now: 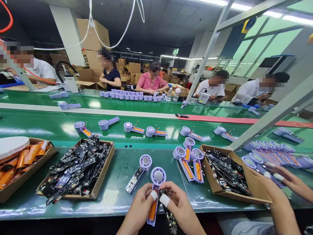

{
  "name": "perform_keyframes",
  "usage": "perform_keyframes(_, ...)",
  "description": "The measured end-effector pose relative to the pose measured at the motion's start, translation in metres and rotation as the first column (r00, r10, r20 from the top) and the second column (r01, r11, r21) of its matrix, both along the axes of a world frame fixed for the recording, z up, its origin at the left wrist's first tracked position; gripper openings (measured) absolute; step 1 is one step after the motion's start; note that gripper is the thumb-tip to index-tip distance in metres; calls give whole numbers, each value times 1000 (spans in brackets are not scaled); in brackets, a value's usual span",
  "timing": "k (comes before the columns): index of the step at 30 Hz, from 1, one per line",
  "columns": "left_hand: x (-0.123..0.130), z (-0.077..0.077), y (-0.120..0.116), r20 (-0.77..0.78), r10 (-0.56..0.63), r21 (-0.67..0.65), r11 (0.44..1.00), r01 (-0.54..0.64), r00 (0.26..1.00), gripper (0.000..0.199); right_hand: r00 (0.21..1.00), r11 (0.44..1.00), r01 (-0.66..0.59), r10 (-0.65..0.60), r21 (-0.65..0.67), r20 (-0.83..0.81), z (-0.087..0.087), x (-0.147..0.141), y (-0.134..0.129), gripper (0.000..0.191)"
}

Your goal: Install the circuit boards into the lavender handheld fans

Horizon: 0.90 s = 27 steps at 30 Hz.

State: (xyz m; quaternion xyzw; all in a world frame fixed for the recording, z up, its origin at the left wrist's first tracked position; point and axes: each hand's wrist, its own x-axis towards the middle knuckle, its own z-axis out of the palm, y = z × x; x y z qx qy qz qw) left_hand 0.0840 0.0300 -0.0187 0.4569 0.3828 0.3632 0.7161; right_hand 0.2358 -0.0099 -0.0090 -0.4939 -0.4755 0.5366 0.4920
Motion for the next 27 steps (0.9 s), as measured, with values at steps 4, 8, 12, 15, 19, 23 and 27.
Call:
perform_keyframes(4, 5, -7, -6, 80, 122, -126, 986, -112, 989, 24, 988, 994, 92, -98, -54, -116, -8, 0, 1, 34)
perform_keyframes(8, 10, -13, -9, 43, 131, -127, 984, -124, 990, 25, 976, 989, 122, -135, -83, -168, -8, -3, 3, 34)
perform_keyframes(12, 10, -10, -10, -65, 99, 87, 992, -94, 993, 33, 965, 981, 175, -188, -86, -184, -2, -7, 1, 36)
perform_keyframes(15, 8, -5, -11, -116, 62, 134, 990, -47, 991, 39, 956, 979, 182, -198, -92, -218, 4, -11, 0, 35)
perform_keyframes(19, 3, 0, -12, -217, 68, 228, 974, -17, 974, 34, 949, 976, 199, -214, -84, -232, 9, -14, -3, 36)
perform_keyframes(23, 1, 2, -11, -289, 115, 304, 953, -23, 950, 33, 938, 963, 254, -267, -87, -223, 5, -17, -5, 39)
perform_keyframes(27, 2, 0, -10, -281, 167, 311, 947, -75, 945, 35, 942, 960, 271, -279, -68, -186, -9, -15, -3, 48)
